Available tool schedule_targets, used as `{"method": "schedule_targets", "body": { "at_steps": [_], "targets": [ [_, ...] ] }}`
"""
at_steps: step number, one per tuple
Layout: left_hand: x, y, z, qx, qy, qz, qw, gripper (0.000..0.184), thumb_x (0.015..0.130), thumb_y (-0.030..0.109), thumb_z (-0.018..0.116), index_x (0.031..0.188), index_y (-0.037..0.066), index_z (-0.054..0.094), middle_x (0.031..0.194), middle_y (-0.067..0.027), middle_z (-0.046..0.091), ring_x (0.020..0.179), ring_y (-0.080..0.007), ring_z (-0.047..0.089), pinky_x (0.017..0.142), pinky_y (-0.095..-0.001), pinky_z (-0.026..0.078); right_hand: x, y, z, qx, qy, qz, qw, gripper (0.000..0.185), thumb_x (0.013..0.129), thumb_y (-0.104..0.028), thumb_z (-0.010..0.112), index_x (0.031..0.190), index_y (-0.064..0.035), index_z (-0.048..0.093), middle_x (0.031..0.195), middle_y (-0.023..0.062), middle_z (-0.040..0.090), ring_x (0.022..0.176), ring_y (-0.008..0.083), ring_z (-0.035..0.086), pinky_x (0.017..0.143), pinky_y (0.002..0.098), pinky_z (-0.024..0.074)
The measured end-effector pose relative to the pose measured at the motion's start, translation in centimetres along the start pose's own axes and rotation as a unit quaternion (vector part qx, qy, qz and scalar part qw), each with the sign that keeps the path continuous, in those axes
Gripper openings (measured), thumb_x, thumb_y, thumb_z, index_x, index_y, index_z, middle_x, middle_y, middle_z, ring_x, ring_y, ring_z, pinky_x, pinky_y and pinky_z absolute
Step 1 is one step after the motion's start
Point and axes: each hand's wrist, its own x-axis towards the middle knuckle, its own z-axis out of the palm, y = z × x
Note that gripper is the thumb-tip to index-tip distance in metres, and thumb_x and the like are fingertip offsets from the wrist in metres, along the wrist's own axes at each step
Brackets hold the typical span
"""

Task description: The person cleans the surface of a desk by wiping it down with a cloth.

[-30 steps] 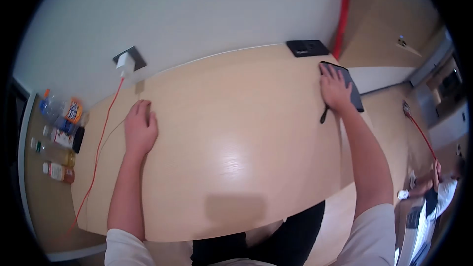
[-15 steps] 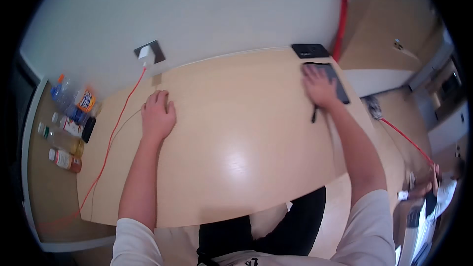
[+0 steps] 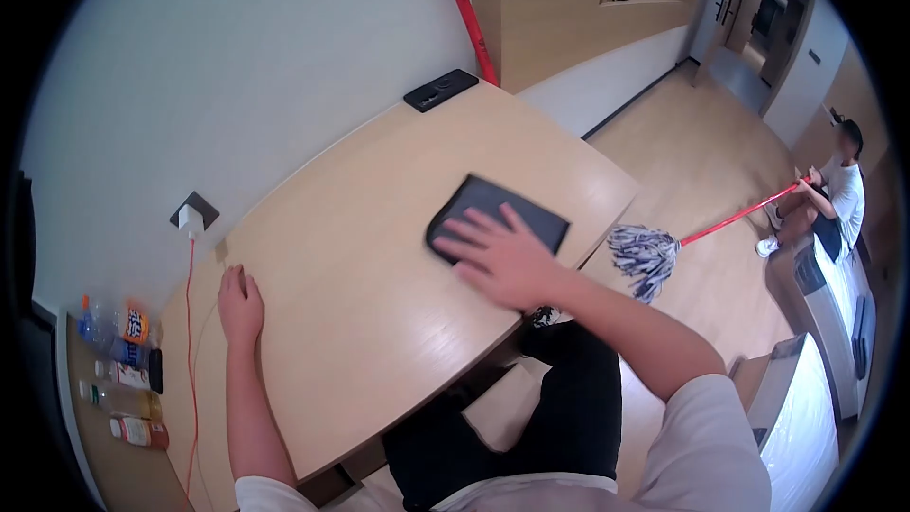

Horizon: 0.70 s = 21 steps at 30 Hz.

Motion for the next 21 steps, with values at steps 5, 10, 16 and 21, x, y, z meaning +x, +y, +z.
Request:
{"method": "schedule_targets", "body": {
  "at_steps": [5, 10, 16, 21],
  "targets": [
    [0.1, 0.8, -0.7, -0.015, -0.015, -0.024, 0.999, 0.041, 0.104, 0.022, 0.055, 0.139, 0.002, 0.060, 0.150, -0.0210, 0.056, 0.141, -0.0392, 0.049, 0.119, -0.0495, 0.037, -0.1, 9.3, -1.7, -0.022, 0.035, 0.164, 0.986, 0.053, 0.113, -0.040, 0.031, 0.163, -0.0252, 0.042, 0.171, 0.0073, 0.035, 0.161, 0.0310, 0.025, 0.129, 0.0601, 0.0118],
    [0.1, 1.9, -1.5, -0.005, -0.036, -0.053, 0.998, 0.040, 0.102, 0.019, 0.056, 0.138, 0.003, 0.059, 0.149, -0.0200, 0.056, 0.140, -0.0386, 0.050, 0.119, -0.0504, 0.037, 5.7, 15.0, -1.7, -0.047, 0.055, 0.240, 0.968, 0.055, 0.112, -0.043, 0.032, 0.163, -0.0270, 0.040, 0.172, 0.0055, 0.033, 0.161, 0.0311, 0.024, 0.128, 0.0625, 0.0116],
    [0.2, 2.1, -1.6, 0.008, -0.029, -0.045, 0.999, 0.039, 0.100, 0.016, 0.057, 0.137, 0.004, 0.058, 0.147, -0.0192, 0.056, 0.139, -0.0383, 0.050, 0.118, -0.0506, 0.037, 15.5, 20.1, -0.9, -0.071, 0.059, 0.254, 0.963, 0.058, 0.110, -0.049, 0.034, 0.164, -0.0303, 0.038, 0.173, 0.0022, 0.030, 0.161, 0.0299, 0.023, 0.126, 0.0664, 0.0174],
    [0.3, 2.1, -1.9, 0.014, -0.036, -0.029, 0.999, 0.040, 0.098, 0.015, 0.058, 0.137, 0.004, 0.057, 0.146, -0.0194, 0.056, 0.138, -0.0379, 0.050, 0.118, -0.0510, 0.036, 20.8, 22.3, -0.9, -0.073, 0.048, 0.276, 0.957, 0.058, 0.111, -0.049, 0.031, 0.165, -0.0301, 0.034, 0.175, -0.0006, 0.027, 0.161, 0.0278, 0.023, 0.124, 0.0651, 0.0243]
  ]
}}
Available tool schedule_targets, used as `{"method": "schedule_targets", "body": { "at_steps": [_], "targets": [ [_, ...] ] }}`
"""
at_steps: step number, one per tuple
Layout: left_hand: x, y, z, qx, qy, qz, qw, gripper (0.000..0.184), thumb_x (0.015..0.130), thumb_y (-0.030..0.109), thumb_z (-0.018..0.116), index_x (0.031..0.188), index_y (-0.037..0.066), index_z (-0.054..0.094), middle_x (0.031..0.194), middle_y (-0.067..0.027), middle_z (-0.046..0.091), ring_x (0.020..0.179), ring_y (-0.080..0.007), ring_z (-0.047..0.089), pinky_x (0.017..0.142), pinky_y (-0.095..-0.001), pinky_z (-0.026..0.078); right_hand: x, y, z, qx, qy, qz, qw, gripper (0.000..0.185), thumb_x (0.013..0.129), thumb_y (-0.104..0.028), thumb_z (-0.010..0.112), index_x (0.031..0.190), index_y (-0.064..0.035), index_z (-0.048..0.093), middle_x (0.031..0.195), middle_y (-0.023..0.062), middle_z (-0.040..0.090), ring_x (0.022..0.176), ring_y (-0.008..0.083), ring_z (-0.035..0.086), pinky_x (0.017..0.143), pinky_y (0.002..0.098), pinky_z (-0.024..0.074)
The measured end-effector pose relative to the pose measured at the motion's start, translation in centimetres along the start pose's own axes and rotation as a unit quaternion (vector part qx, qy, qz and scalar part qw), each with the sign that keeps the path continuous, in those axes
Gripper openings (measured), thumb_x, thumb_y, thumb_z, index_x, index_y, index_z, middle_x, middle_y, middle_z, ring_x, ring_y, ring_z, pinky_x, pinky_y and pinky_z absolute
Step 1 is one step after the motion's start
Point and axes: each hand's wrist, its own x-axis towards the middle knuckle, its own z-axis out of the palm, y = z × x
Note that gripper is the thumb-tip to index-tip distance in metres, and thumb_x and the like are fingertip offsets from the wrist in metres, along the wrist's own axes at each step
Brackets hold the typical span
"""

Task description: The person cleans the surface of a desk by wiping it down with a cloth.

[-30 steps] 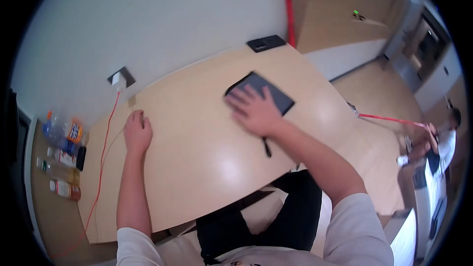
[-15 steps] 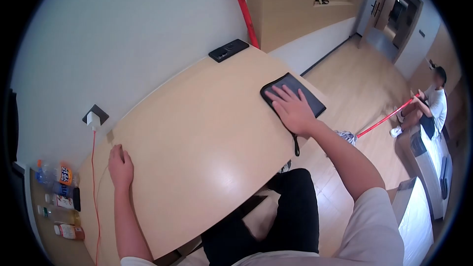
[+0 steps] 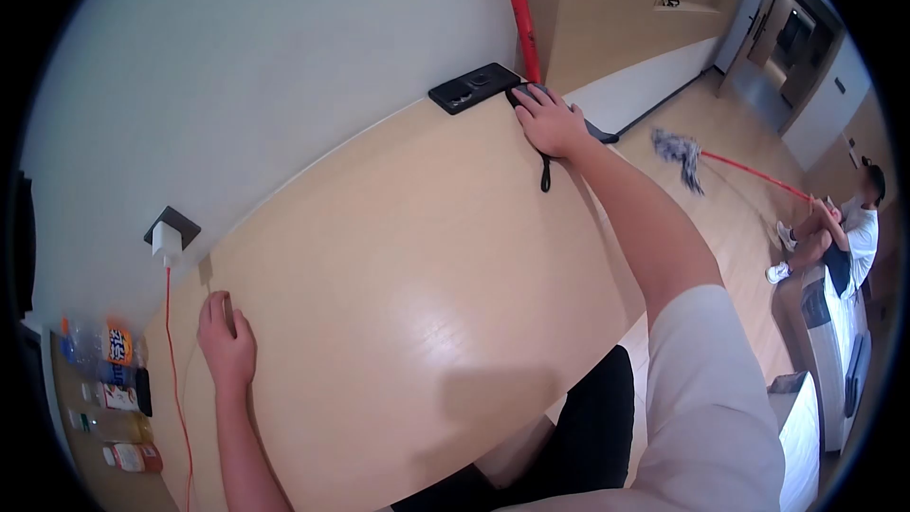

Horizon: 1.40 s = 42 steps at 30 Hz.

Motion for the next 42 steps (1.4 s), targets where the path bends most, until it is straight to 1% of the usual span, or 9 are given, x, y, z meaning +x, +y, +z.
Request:
{"method": "schedule_targets", "body": {
  "at_steps": [3, 6, 9, 10, 14, 19, 27, 37, 42],
  "targets": [
    [0.0, -0.3, 0.2, 0.001, 0.008, 0.001, 1.000, 0.040, 0.098, 0.015, 0.059, 0.137, 0.004, 0.056, 0.145, -0.0192, 0.056, 0.138, -0.0377, 0.050, 0.118, -0.0517, 0.035, 1.0, 0.4, 0.4, 0.022, -0.006, 0.006, 1.000, 0.059, 0.109, -0.051, 0.030, 0.165, -0.0329, 0.033, 0.176, -0.0025, 0.023, 0.161, 0.0270, 0.024, 0.123, 0.0649, 0.0255],
    [-0.2, -0.4, 0.2, -0.001, 0.007, -0.001, 1.000, 0.041, 0.098, 0.017, 0.060, 0.137, 0.005, 0.057, 0.145, -0.0188, 0.056, 0.138, -0.0377, 0.050, 0.117, -0.0529, 0.035, 0.5, 0.1, 0.1, 0.009, -0.007, 0.014, 1.000, 0.058, 0.110, -0.051, 0.031, 0.165, -0.0343, 0.033, 0.175, -0.0024, 0.027, 0.157, 0.0307, 0.031, 0.120, 0.0649, 0.0302],
    [0.1, -0.9, 0.6, 0.006, 0.018, 0.006, 1.000, 0.041, 0.098, 0.018, 0.060, 0.136, 0.006, 0.057, 0.145, -0.0184, 0.057, 0.138, -0.0377, 0.050, 0.117, -0.0537, 0.034, -0.9, 0.0, -0.7, 0.014, -0.031, 0.049, 0.998, 0.059, 0.109, -0.053, 0.032, 0.165, -0.0366, 0.033, 0.176, -0.0040, 0.023, 0.156, 0.0340, 0.032, 0.120, 0.0658, 0.0291],
    [0.0, -1.0, 0.6, 0.009, 0.021, 0.011, 1.000, 0.041, 0.098, 0.018, 0.060, 0.136, 0.006, 0.058, 0.145, -0.0183, 0.057, 0.138, -0.0376, 0.050, 0.117, -0.0539, 0.034, -1.8, 0.6, -0.7, 0.025, -0.024, 0.049, 0.998, 0.059, 0.108, -0.054, 0.033, 0.165, -0.0378, 0.033, 0.176, -0.0039, 0.024, 0.152, 0.0381, 0.037, 0.119, 0.0668, 0.0306],
    [-0.1, -0.8, 0.8, 0.003, 0.028, 0.008, 1.000, 0.040, 0.098, 0.019, 0.060, 0.135, 0.006, 0.058, 0.145, -0.0176, 0.058, 0.136, -0.0376, 0.053, 0.115, -0.0540, 0.036, -7.0, 3.2, -1.5, 0.019, -0.024, 0.048, 0.998, 0.059, 0.109, -0.051, 0.031, 0.165, -0.0356, 0.033, 0.175, -0.0030, 0.026, 0.147, 0.0406, 0.041, 0.117, 0.0676, 0.0326],
    [0.1, -1.8, 1.5, 0.007, 0.037, 0.017, 0.999, 0.038, 0.099, 0.019, 0.059, 0.135, 0.007, 0.059, 0.144, -0.0179, 0.058, 0.132, -0.0379, 0.056, 0.112, -0.0532, 0.040, -13.9, 6.6, -1.9, 0.007, -0.019, 0.059, 0.998, 0.060, 0.109, -0.051, 0.031, 0.167, -0.0336, 0.031, 0.176, -0.0010, 0.025, 0.146, 0.0418, 0.043, 0.118, 0.0660, 0.0329],
    [0.6, -2.7, 2.6, -0.042, 0.059, 0.046, 0.996, 0.037, 0.100, 0.019, 0.058, 0.130, -0.001, 0.061, 0.137, -0.0222, 0.061, 0.127, -0.0423, 0.058, 0.109, -0.0519, 0.045, -22.5, 10.0, -3.6, -0.009, -0.038, 0.101, 0.994, 0.062, 0.109, -0.053, 0.029, 0.167, -0.0344, 0.028, 0.176, 0.0013, 0.026, 0.146, 0.0420, 0.043, 0.118, 0.0638, 0.0318],
    [0.8, -3.3, 2.6, -0.053, 0.053, 0.071, 0.995, 0.038, 0.100, 0.017, 0.057, 0.130, -0.005, 0.061, 0.131, -0.0263, 0.063, 0.122, -0.0452, 0.059, 0.105, -0.0520, 0.048, -24.9, 10.4, -2.7, 0.052, -0.021, 0.146, 0.988, 0.062, 0.109, -0.051, 0.028, 0.168, -0.0306, 0.025, 0.177, 0.0048, 0.019, 0.152, 0.0458, 0.034, 0.121, 0.0688, 0.0255],
    [1.3, -3.3, 3.6, -0.048, 0.069, 0.057, 0.995, 0.038, 0.100, 0.014, 0.057, 0.131, -0.007, 0.060, 0.131, -0.0268, 0.063, 0.121, -0.0454, 0.060, 0.103, -0.0513, 0.049, -25.8, 8.5, -3.6, 0.052, -0.031, 0.164, 0.985, 0.063, 0.111, -0.051, 0.026, 0.169, -0.0272, 0.023, 0.177, 0.0079, 0.017, 0.158, 0.0454, 0.020, 0.125, 0.0689, 0.0160]
  ]
}}
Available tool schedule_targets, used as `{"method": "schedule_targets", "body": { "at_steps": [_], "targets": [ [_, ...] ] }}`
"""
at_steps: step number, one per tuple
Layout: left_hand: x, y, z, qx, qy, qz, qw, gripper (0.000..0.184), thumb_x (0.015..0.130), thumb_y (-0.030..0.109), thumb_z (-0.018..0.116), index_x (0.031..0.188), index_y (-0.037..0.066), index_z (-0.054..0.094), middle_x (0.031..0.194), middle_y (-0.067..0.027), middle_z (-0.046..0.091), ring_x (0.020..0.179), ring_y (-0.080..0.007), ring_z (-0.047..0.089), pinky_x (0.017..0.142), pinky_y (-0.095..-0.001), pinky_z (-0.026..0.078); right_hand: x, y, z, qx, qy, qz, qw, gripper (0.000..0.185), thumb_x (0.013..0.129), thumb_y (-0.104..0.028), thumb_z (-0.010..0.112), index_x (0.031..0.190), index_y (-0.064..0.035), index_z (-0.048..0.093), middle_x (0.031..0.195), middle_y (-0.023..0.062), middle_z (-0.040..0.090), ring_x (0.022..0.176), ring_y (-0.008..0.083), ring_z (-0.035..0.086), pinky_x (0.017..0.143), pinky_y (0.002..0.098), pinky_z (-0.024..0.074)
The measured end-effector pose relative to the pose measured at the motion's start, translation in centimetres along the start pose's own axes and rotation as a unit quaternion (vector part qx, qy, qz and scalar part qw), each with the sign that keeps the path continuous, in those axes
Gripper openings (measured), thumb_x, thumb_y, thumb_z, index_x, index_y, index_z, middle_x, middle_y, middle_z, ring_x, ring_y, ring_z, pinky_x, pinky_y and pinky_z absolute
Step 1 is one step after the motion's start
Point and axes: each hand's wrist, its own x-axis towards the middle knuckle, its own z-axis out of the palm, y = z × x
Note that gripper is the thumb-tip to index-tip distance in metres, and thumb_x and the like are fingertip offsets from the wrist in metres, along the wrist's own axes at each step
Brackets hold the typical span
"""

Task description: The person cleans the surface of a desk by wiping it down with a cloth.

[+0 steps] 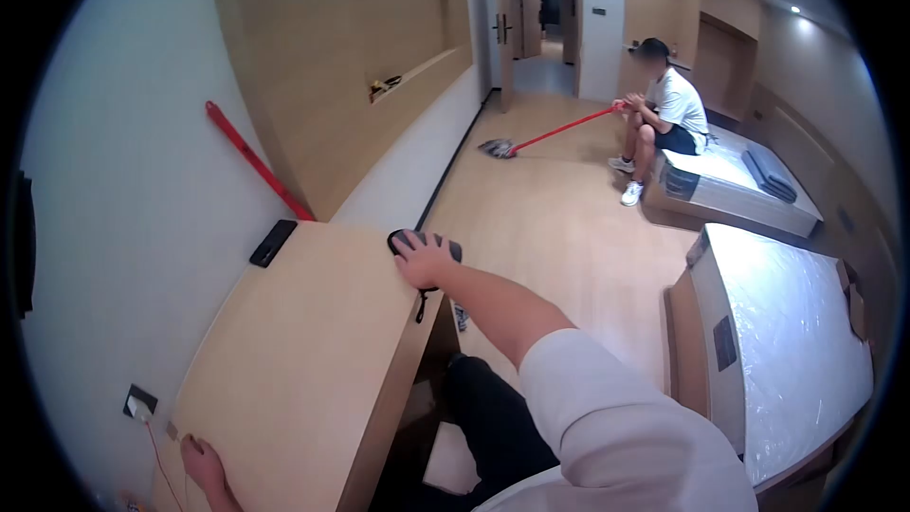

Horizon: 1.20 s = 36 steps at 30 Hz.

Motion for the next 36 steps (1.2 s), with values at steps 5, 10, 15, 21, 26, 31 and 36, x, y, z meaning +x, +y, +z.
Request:
{"method": "schedule_targets", "body": {
  "at_steps": [5, 10, 15, 21, 26, 31, 36],
  "targets": [
    [0.1, 0.1, -0.2, 0.004, 0.001, -0.012, 1.000, 0.039, 0.100, 0.014, 0.056, 0.132, -0.008, 0.059, 0.133, -0.0278, 0.062, 0.124, -0.0458, 0.060, 0.105, -0.0511, 0.049, 0.1, 0.0, 0.0, -0.002, -0.002, -0.006, 1.000, 0.064, 0.111, -0.050, 0.026, 0.169, -0.0253, 0.022, 0.177, 0.0088, 0.016, 0.160, 0.0462, 0.016, 0.124, 0.0733, 0.0106],
    [-0.1, 2.0, -2.4, 0.079, -0.041, 0.009, 0.996, 0.041, 0.100, 0.023, 0.055, 0.125, -0.008, 0.065, 0.125, -0.0285, 0.067, 0.117, -0.0462, 0.063, 0.103, -0.0524, 0.050, -0.2, -0.4, -0.2, 0.000, -0.007, -0.015, 1.000, 0.063, 0.111, -0.048, 0.027, 0.169, -0.0253, 0.021, 0.177, 0.0082, 0.016, 0.160, 0.0455, 0.015, 0.123, 0.0759, 0.0086],
    [-0.3, 2.9, -3.0, 0.072, -0.019, 0.056, 0.996, 0.040, 0.097, 0.027, 0.057, 0.115, -0.007, 0.068, 0.115, -0.0297, 0.070, 0.108, -0.0473, 0.065, 0.096, -0.0548, 0.052, 0.2, -0.6, -0.2, -0.004, -0.002, -0.024, 1.000, 0.062, 0.111, -0.046, 0.026, 0.169, -0.0257, 0.022, 0.177, 0.0068, 0.016, 0.161, 0.0430, 0.016, 0.123, 0.0769, 0.0074],
    [-0.8, 4.1, -4.3, 0.044, -0.057, 0.048, 0.996, 0.040, 0.099, 0.024, 0.056, 0.119, -0.009, 0.066, 0.119, -0.0319, 0.068, 0.113, -0.0492, 0.063, 0.101, -0.0542, 0.050, -0.2, -0.6, -0.6, 0.000, -0.002, -0.029, 1.000, 0.061, 0.111, -0.045, 0.025, 0.169, -0.0244, 0.023, 0.177, 0.0075, 0.017, 0.161, 0.0426, 0.016, 0.124, 0.0742, 0.0065],
    [-0.7, 1.7, -2.7, 0.046, -0.029, 0.052, 0.997, 0.043, 0.101, 0.024, 0.057, 0.126, -0.010, 0.065, 0.124, -0.0333, 0.067, 0.118, -0.0489, 0.063, 0.106, -0.0522, 0.050, 0.0, -0.6, -0.3, -0.007, 0.004, -0.024, 1.000, 0.061, 0.111, -0.046, 0.025, 0.169, -0.0249, 0.023, 0.177, 0.0072, 0.018, 0.160, 0.0410, 0.018, 0.125, 0.0727, 0.0075],
    [-0.5, 2.2, -3.1, 0.025, -0.030, 0.048, 0.998, 0.044, 0.103, 0.028, 0.057, 0.126, -0.009, 0.066, 0.123, -0.0326, 0.068, 0.116, -0.0484, 0.064, 0.105, -0.0525, 0.051, -0.2, -0.7, -0.2, 0.001, 0.004, -0.023, 1.000, 0.063, 0.111, -0.048, 0.026, 0.169, -0.0246, 0.024, 0.177, 0.0069, 0.017, 0.161, 0.0394, 0.017, 0.125, 0.0725, 0.0068],
    [-0.3, 0.2, -1.9, 0.039, -0.031, 0.068, 0.996, 0.045, 0.104, 0.029, 0.057, 0.126, -0.009, 0.065, 0.121, -0.0320, 0.069, 0.115, -0.0490, 0.064, 0.104, -0.0521, 0.051, -0.5, -0.8, -0.3, -0.014, 0.000, -0.020, 1.000, 0.065, 0.110, -0.051, 0.027, 0.169, -0.0240, 0.024, 0.177, 0.0077, 0.017, 0.161, 0.0390, 0.017, 0.125, 0.0726, 0.0061]
  ]
}}
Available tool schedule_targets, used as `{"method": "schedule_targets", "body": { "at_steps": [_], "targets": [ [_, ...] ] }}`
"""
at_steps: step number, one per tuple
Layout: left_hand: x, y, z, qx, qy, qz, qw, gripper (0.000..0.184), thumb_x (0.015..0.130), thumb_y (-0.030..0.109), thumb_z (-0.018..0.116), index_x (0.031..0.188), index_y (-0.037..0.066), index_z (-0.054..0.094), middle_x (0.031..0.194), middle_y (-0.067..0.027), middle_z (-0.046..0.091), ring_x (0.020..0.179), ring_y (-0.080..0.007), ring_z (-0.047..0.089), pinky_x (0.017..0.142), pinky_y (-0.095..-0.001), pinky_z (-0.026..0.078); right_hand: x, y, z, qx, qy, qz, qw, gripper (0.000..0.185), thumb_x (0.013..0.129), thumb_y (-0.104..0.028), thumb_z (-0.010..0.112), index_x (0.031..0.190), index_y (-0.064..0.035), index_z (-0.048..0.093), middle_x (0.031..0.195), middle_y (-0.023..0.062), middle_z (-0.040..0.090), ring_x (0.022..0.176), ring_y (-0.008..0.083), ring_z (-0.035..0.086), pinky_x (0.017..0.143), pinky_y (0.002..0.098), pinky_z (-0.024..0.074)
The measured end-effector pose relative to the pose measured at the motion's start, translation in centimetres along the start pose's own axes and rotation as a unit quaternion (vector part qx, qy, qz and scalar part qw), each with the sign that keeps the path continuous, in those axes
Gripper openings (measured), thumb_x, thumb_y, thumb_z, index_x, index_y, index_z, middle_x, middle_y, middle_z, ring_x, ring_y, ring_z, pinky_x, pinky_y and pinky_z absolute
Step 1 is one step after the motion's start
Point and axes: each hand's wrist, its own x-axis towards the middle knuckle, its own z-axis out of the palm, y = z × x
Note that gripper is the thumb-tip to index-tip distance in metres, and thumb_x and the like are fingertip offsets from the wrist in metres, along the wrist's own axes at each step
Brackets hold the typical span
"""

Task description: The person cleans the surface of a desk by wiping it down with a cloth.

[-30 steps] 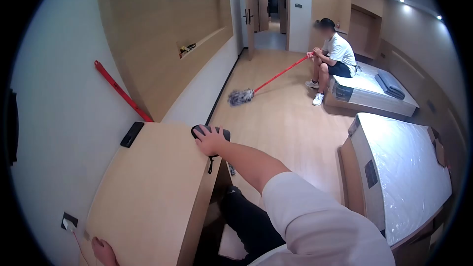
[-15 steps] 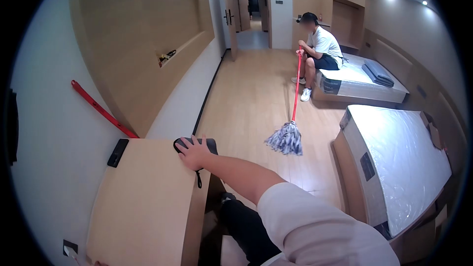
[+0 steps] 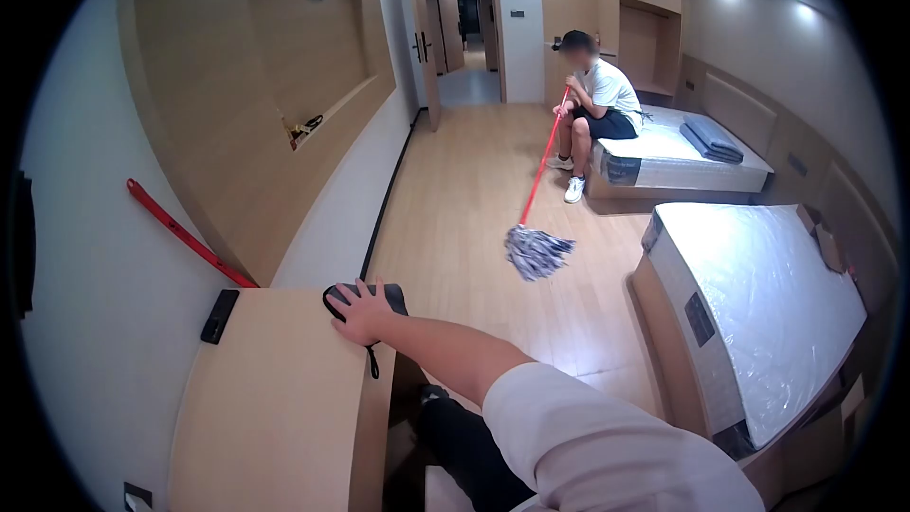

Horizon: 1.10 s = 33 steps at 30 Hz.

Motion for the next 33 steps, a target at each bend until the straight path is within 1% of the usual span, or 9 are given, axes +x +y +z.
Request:
{"method": "schedule_targets", "body": {
  "at_steps": [3, 8, 11, 17, 23, 24, 26, 28, 33],
  "targets": [
    [0.2, -1.5, 1.2, 0.011, -0.008, -0.001, 1.000, 0.045, 0.104, 0.029, 0.056, 0.128, -0.009, 0.064, 0.123, -0.0324, 0.068, 0.116, -0.0492, 0.063, 0.104, -0.0517, 0.051, 0.3, 0.2, -0.1, 0.001, 0.005, -0.003, 1.000, 0.065, 0.110, -0.051, 0.027, 0.169, -0.0239, 0.024, 0.177, 0.0079, 0.018, 0.161, 0.0395, 0.018, 0.125, 0.0728, 0.0063],
    [-0.1, 0.3, -1.1, -0.040, -0.051, -0.027, 0.998, 0.050, 0.106, 0.030, 0.054, 0.134, -0.011, 0.060, 0.132, -0.0349, 0.063, 0.125, -0.0485, 0.059, 0.111, -0.0506, 0.047, 0.1, 0.1, 0.4, 0.008, 0.012, -0.009, 1.000, 0.063, 0.111, -0.049, 0.027, 0.169, -0.0240, 0.024, 0.177, 0.0075, 0.019, 0.160, 0.0403, 0.019, 0.125, 0.0734, 0.0080],
    [0.1, 0.5, -0.6, -0.044, -0.052, -0.036, 0.997, 0.052, 0.106, 0.029, 0.053, 0.136, -0.013, 0.057, 0.135, -0.0359, 0.060, 0.129, -0.0486, 0.056, 0.115, -0.0499, 0.044, 0.2, 0.3, 0.0, 0.000, 0.010, -0.006, 1.000, 0.063, 0.111, -0.048, 0.027, 0.169, -0.0244, 0.024, 0.177, 0.0072, 0.019, 0.160, 0.0404, 0.019, 0.125, 0.0733, 0.0086],
    [-0.1, 3.6, -3.7, -0.054, -0.093, -0.063, 0.992, 0.052, 0.106, 0.029, 0.052, 0.136, -0.013, 0.057, 0.135, -0.0362, 0.060, 0.130, -0.0488, 0.056, 0.115, -0.0497, 0.044, -0.1, 0.2, 0.1, 0.014, 0.003, -0.002, 1.000, 0.063, 0.111, -0.048, 0.026, 0.169, -0.0242, 0.024, 0.177, 0.0065, 0.018, 0.162, 0.0396, 0.016, 0.125, 0.0725, 0.0077],
    [-0.5, 2.6, -2.3, -0.043, -0.027, -0.041, 0.998, 0.050, 0.104, 0.029, 0.053, 0.132, -0.012, 0.061, 0.132, -0.0349, 0.063, 0.126, -0.0486, 0.058, 0.111, -0.0502, 0.046, 0.4, 0.2, 0.0, 0.013, 0.013, -0.003, 1.000, 0.062, 0.111, -0.046, 0.027, 0.169, -0.0243, 0.025, 0.176, 0.0075, 0.021, 0.162, 0.0389, 0.016, 0.125, 0.0725, 0.0086],
    [-0.6, 2.7, -2.4, -0.038, -0.036, -0.046, 0.998, 0.049, 0.103, 0.028, 0.053, 0.131, -0.011, 0.062, 0.132, -0.0346, 0.063, 0.126, -0.0484, 0.059, 0.111, -0.0504, 0.046, 0.6, 0.3, 0.2, 0.001, 0.011, -0.004, 1.000, 0.062, 0.111, -0.048, 0.027, 0.169, -0.0251, 0.023, 0.177, 0.0065, 0.018, 0.161, 0.0394, 0.017, 0.125, 0.0722, 0.0090],
    [0.0, 3.5, -3.1, -0.025, -0.052, -0.053, 0.997, 0.047, 0.102, 0.027, 0.053, 0.128, -0.011, 0.064, 0.130, -0.0340, 0.064, 0.124, -0.0481, 0.060, 0.109, -0.0509, 0.047, 0.6, 0.2, 0.1, -0.002, 0.010, -0.007, 1.000, 0.062, 0.111, -0.048, 0.027, 0.169, -0.0253, 0.023, 0.177, 0.0066, 0.018, 0.161, 0.0394, 0.018, 0.125, 0.0726, 0.0100],
    [-0.2, 3.1, -2.7, -0.016, -0.033, -0.042, 0.998, 0.046, 0.101, 0.026, 0.054, 0.126, -0.010, 0.066, 0.128, -0.0333, 0.065, 0.122, -0.0482, 0.060, 0.107, -0.0518, 0.048, 0.6, 0.2, 0.2, -0.002, 0.017, -0.004, 1.000, 0.062, 0.111, -0.049, 0.027, 0.169, -0.0256, 0.024, 0.177, 0.0066, 0.018, 0.161, 0.0393, 0.019, 0.124, 0.0732, 0.0114],
    [0.2, 1.2, -0.6, 0.008, -0.001, -0.009, 1.000, 0.046, 0.101, 0.026, 0.054, 0.126, -0.010, 0.066, 0.127, -0.0324, 0.066, 0.121, -0.0478, 0.061, 0.106, -0.0520, 0.048, 0.5, 0.3, 0.3, 0.002, 0.010, -0.002, 1.000, 0.062, 0.111, -0.048, 0.027, 0.169, -0.0251, 0.025, 0.177, 0.0063, 0.018, 0.161, 0.0392, 0.018, 0.125, 0.0730, 0.0104]
  ]
}}
